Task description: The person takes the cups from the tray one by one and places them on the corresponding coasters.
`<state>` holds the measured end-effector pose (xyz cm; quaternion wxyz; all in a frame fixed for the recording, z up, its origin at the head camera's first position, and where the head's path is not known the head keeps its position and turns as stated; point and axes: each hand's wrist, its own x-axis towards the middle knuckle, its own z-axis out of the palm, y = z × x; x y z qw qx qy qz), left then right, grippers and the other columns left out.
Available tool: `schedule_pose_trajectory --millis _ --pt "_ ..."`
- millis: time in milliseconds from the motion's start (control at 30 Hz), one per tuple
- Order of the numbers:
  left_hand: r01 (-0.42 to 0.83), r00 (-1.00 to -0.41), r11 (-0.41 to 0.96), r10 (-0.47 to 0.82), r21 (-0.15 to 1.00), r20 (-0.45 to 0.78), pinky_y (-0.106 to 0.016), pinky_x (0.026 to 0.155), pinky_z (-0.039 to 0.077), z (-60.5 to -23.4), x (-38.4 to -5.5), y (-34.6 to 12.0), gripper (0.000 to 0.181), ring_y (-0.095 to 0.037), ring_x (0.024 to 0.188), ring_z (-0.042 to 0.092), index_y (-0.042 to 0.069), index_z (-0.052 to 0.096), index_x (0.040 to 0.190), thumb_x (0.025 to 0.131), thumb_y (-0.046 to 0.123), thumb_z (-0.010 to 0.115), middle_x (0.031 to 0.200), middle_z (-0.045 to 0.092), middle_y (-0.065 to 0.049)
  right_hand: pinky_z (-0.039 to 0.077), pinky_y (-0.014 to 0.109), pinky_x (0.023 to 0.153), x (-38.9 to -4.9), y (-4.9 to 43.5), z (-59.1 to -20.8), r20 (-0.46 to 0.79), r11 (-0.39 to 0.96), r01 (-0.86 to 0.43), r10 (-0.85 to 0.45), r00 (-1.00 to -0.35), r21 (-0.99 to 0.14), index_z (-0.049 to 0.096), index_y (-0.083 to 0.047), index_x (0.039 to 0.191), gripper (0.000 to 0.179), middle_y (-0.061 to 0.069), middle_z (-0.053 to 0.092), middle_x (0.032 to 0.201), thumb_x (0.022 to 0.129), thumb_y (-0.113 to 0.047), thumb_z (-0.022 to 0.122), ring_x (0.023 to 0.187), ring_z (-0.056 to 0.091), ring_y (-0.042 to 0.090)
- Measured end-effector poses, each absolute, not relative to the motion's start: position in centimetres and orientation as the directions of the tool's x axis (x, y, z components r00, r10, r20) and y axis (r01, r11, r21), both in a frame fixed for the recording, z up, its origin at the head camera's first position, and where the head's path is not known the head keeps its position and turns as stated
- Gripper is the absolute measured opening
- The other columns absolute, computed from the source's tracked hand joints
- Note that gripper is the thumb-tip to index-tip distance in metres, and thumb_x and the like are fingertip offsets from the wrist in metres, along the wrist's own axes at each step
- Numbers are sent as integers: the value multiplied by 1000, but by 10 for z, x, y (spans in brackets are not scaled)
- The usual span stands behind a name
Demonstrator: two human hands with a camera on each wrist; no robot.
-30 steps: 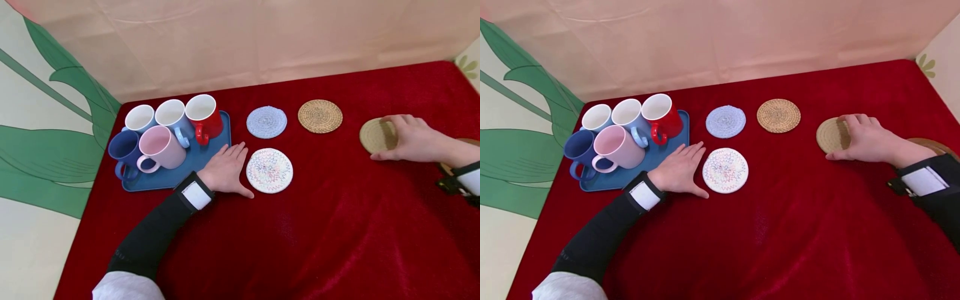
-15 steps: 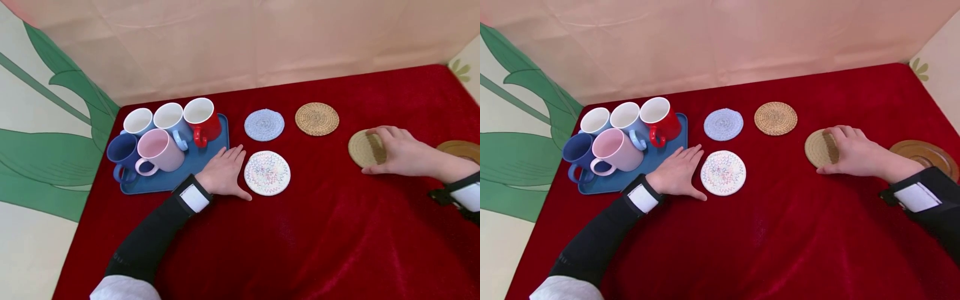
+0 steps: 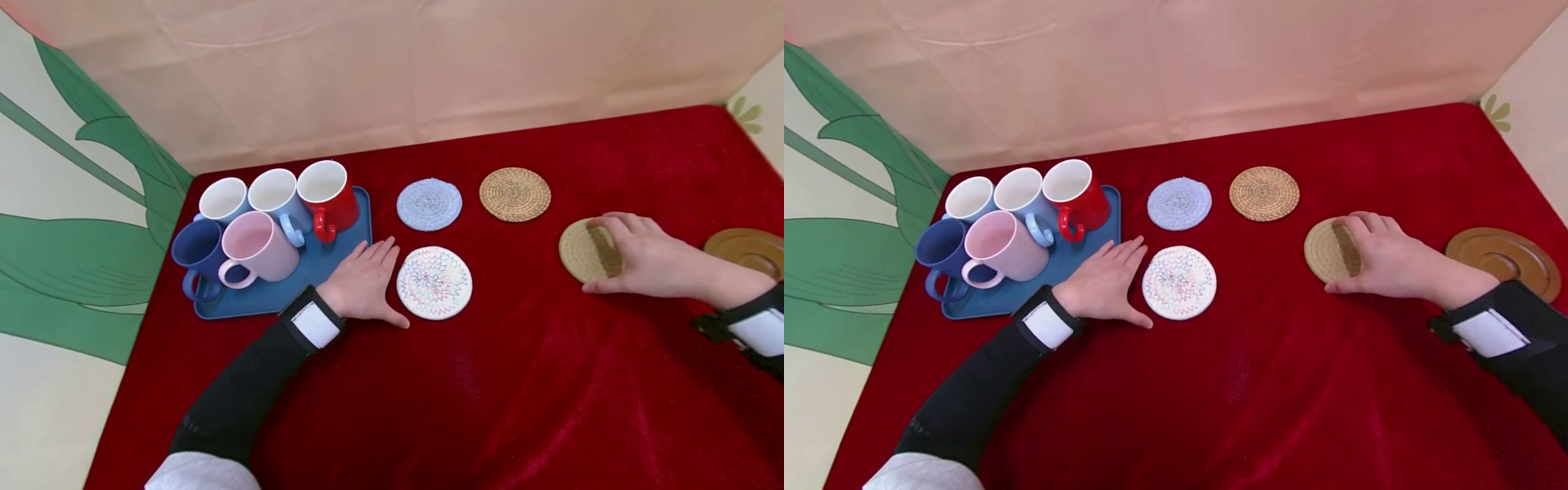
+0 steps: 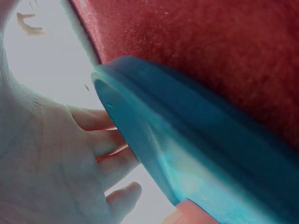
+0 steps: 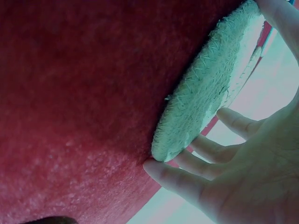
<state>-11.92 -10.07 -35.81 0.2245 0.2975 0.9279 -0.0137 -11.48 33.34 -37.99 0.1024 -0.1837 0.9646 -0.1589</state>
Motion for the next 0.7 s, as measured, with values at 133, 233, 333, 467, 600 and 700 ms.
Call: schedule_pose_trajectory --millis 133,233,333,467,600,700 --pt "558 -723 823 544 105 -425 -48 126 9 -359 -120 -101 122 -33 153 21 1 21 161 76 71 73 167 20 -16 37 70 93 -112 331 -380 -143 885 -328 -390 -910 -330 37 9 140 105 38 39 133 66 -38 95 119 35 59" --pt "556 -723 824 543 106 -427 -48 126 9 -359 -120 -101 122 -33 154 20 1 20 161 76 72 73 168 19 -16 39 70 92 -110 328 -379 -138 882 -336 -397 -907 -332 38 8 141 105 37 40 134 66 -38 96 119 36 58" --pt "557 -722 824 544 109 -427 -48 126 9 -360 -120 -101 122 -32 154 20 1 20 161 76 72 73 168 19 -16 41 69 91 -107 323 -379 -125 872 -353 -414 -902 -340 40 7 140 105 36 41 134 65 -39 96 119 38 56" --pt "558 -721 823 545 109 -427 -47 126 9 -360 -120 -101 123 -32 154 20 1 20 161 76 72 73 168 19 -16 42 67 93 -104 316 -379 -124 862 -369 -433 -893 -349 41 5 141 106 32 42 136 65 -43 96 121 39 53" --pt "558 -721 823 546 109 -427 -47 126 9 -360 -120 -101 123 -33 154 20 1 20 161 76 72 73 168 19 -16 43 67 93 -101 310 -377 -152 859 -368 -442 -884 -357 38 3 144 108 30 40 140 66 -47 94 125 37 50" --pt "558 -721 823 545 108 -428 -47 126 9 -360 -120 -101 123 -33 154 20 1 20 161 76 72 73 168 19 -16 45 66 92 -98 305 -376 -173 858 -367 -448 -877 -360 36 3 146 109 29 38 142 68 -48 93 127 36 49"
